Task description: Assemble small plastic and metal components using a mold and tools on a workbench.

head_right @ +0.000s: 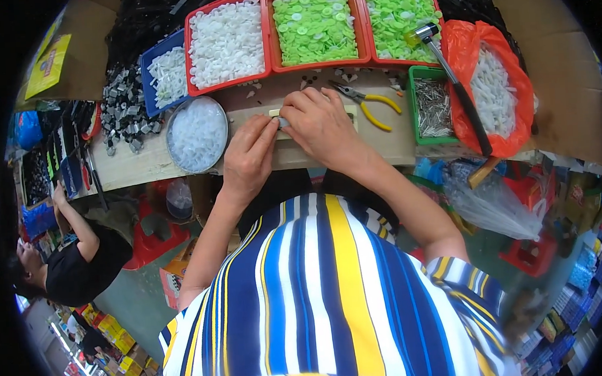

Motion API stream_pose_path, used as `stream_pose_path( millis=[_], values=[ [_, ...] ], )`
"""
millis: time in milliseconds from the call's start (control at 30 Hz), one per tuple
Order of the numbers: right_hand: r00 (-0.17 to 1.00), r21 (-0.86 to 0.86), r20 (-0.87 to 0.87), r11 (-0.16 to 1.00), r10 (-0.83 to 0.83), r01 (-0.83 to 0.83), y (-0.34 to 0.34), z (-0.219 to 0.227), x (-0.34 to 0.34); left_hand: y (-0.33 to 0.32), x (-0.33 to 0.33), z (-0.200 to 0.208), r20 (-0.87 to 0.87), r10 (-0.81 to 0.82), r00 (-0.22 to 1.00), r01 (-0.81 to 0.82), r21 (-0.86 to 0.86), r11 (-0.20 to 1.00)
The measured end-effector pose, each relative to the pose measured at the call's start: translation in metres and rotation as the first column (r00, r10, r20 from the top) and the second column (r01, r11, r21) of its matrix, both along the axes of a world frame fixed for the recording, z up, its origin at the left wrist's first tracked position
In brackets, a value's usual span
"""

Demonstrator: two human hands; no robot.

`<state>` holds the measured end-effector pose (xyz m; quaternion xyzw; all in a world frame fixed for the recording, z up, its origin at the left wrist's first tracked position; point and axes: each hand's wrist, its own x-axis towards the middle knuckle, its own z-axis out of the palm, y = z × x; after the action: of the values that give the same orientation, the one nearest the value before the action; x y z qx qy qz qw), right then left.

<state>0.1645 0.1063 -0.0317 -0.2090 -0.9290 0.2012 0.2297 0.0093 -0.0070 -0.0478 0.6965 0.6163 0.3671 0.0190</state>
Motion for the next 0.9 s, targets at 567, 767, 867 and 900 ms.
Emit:
stream_pose_path(
  millis=[567, 767, 867, 900],
  values=[
    [0.811, 0.065, 0.069, 0.814, -0.58, 0.577, 0.036, 0.039, 0.136, 0.032, -0.024, 0.047, -0.123, -0.199, 0.972, 0.145, -0.348, 0.926],
    [0.824, 0.042, 0.165, 0.839, -0.542, 0.543, 0.046, 0.02, 0.153, 0.067, -0.053, 0.056, -0.026, 0.036, 0.999, -0.038, -0.084, 0.996],
    [0.829, 0.031, 0.176, 0.845, -0.53, 0.534, 0.052, 0.02, 0.15, 0.085, -0.077, 0.052, -0.109, 0.15, 0.983, -0.152, -0.011, 0.988],
    [0.826, 0.024, 0.175, 0.841, -0.536, 0.541, 0.052, 0.02, 0.15, 0.089, -0.085, 0.05, -0.143, 0.182, 0.973, -0.18, 0.022, 0.983]
  ],
)
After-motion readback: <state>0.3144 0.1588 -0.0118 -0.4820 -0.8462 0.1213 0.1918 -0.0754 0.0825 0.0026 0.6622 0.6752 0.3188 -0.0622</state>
